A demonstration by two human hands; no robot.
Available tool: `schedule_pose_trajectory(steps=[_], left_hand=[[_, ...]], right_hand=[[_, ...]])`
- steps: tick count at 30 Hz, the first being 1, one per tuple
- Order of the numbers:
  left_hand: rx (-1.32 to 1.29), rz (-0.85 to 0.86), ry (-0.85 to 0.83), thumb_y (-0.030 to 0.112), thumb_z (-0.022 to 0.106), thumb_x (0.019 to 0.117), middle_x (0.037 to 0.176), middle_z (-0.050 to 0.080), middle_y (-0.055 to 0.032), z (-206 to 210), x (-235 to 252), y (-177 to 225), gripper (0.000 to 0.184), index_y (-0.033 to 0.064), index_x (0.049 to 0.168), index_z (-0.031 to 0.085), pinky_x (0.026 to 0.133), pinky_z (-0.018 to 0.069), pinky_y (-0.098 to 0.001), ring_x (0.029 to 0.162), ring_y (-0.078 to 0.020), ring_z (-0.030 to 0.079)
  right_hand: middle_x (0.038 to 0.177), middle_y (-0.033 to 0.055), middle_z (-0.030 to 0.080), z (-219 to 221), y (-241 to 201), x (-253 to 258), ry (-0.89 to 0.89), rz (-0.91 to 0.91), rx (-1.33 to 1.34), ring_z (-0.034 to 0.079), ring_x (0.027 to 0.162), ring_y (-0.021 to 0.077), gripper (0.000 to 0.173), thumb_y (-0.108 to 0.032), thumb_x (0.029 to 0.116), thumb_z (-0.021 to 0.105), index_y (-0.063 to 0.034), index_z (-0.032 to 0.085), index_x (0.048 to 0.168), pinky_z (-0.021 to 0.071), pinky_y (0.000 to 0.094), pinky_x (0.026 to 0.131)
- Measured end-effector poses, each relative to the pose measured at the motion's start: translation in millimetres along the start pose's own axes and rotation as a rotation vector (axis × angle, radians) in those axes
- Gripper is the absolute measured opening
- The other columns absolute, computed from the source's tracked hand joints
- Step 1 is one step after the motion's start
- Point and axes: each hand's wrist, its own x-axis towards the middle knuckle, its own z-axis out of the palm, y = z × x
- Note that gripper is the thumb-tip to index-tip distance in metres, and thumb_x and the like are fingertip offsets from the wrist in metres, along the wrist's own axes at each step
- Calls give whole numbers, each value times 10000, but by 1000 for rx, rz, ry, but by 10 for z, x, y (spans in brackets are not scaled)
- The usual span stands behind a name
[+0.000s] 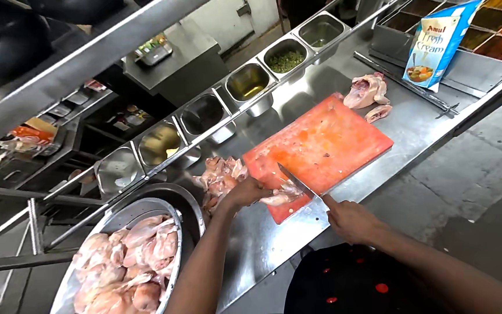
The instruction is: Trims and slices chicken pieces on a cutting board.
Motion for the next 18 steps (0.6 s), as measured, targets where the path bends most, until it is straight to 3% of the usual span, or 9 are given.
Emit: schedule_pose_trajectory(steps=[4, 13, 15, 18], left_hand=[[-110, 89, -17, 334, 683, 1000, 577, 526, -21, 10, -84, -102, 417, 60, 689, 634, 497, 387, -256, 492, -95, 454], [-128, 61, 71, 297, 644, 1026, 589, 572, -23, 69, -221, 20, 416, 60, 684, 648, 487, 387, -258, 484, -101, 469], [-101, 69, 77, 303, 635, 1031, 591, 569, -22, 61, -241, 39, 417, 65, 689, 654, 502, 391, -276, 494, -111, 470], [-107, 86, 93, 316, 642, 1025, 582, 551, -27, 78, -259, 24, 430, 70, 673, 636, 497, 387, -295, 490, -120, 463]], right_hand=[[850, 104, 655, -17, -46, -5, 40, 19, -13, 701, 842, 317, 298, -292, 1071, 438, -149, 477, 1330, 561, 498, 745], [768, 60, 633, -61, -231, -38, 170, -2, 6, 687, 755, 275, 244, -306, 1073, 446, -166, 513, 1262, 552, 470, 687], [725, 39, 623, -63, -284, -71, 273, -45, -25, 684, 711, 259, 222, -304, 1066, 453, -161, 530, 1217, 549, 452, 646], [591, 1, 551, -15, -359, -88, 640, -222, -48, 626, 517, 222, 194, -245, 996, 499, -112, 566, 1119, 509, 414, 468]])
